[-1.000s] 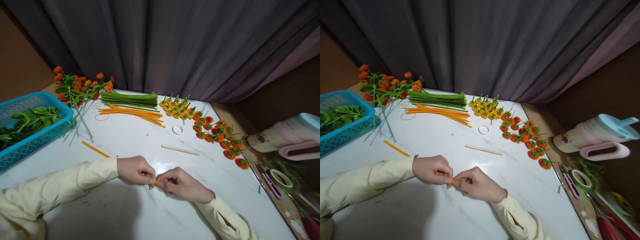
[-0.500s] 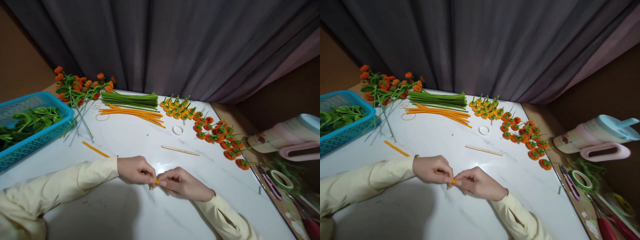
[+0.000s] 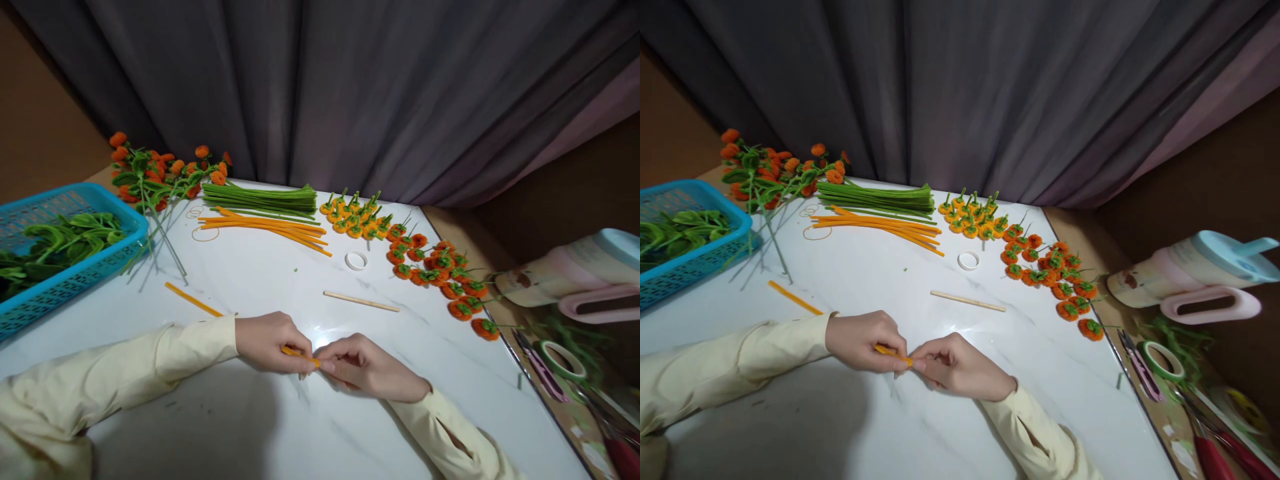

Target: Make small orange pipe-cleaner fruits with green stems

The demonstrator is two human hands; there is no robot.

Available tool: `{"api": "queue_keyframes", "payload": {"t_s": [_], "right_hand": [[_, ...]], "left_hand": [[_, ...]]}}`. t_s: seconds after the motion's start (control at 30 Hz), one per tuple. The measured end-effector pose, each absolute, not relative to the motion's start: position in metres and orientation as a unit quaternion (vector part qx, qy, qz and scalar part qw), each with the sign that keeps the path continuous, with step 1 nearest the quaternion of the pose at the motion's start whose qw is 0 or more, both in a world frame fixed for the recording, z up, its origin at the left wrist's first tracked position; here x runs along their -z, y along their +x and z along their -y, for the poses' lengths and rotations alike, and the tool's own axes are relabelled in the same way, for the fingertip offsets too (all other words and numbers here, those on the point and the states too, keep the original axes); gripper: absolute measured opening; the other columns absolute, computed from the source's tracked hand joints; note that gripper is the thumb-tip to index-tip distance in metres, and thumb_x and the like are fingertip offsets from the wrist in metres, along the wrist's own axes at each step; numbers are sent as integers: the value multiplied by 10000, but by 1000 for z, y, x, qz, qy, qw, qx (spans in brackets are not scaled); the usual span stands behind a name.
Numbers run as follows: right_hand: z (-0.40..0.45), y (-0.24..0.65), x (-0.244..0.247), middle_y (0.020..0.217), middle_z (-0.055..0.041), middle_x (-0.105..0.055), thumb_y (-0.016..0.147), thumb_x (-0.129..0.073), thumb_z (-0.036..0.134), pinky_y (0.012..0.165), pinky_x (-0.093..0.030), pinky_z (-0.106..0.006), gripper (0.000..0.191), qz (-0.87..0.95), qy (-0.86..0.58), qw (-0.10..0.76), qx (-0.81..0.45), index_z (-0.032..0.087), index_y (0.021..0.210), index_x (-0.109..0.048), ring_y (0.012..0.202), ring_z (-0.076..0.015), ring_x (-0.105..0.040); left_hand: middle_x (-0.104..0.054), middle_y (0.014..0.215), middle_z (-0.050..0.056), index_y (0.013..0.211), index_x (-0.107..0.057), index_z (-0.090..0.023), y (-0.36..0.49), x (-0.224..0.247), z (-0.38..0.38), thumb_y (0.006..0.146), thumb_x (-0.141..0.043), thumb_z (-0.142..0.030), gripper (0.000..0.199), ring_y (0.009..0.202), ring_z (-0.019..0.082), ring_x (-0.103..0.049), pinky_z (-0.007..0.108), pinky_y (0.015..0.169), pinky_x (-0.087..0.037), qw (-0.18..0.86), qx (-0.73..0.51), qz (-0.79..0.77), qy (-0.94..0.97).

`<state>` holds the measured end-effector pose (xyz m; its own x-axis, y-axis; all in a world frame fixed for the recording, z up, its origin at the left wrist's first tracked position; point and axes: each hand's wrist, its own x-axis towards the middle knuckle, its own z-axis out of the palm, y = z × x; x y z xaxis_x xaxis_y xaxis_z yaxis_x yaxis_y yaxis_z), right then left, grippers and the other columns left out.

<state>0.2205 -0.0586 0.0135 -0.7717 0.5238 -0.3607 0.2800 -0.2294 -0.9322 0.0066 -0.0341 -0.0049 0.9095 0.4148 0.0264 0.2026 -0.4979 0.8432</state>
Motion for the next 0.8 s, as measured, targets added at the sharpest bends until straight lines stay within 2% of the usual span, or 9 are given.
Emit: {"api": "queue_keyframes", "payload": {"t_s": [0.17,0.37,0.57,0.8], "right_hand": [[58,220,-17,550,52,-353,885,-463,379,426,-210,-203,352,657,-312,78,-682,95,935,-664,476,-54,-259],[65,216,-12,539,67,-341,844,-513,290,438,-231,-197,220,749,-335,106,-561,121,879,-650,475,-57,-258],[78,213,-5,680,-18,-559,872,-426,229,537,-354,-204,199,833,-327,176,-411,145,881,-606,554,-90,-427],[80,214,-1,720,-46,-594,906,-350,200,525,-359,-224,221,883,-287,175,-328,158,899,-567,569,-116,-493]], "left_hand": [[-636,590,7,780,-681,-156,6,4,32,850,-508,-227,200,473,59,-475,140,503,-347,478,-112,-166,855],[-615,570,5,795,-685,-138,5,5,32,837,-509,-244,210,466,58,-440,146,498,-341,481,-97,-170,855],[-609,561,-10,790,-683,-155,4,7,32,834,-518,-251,196,459,60,-437,149,494,-342,478,-94,-173,856],[-635,593,-17,766,-675,-167,3,8,32,803,-525,-178,155,479,61,-468,148,512,-355,481,-97,-171,855]]}}
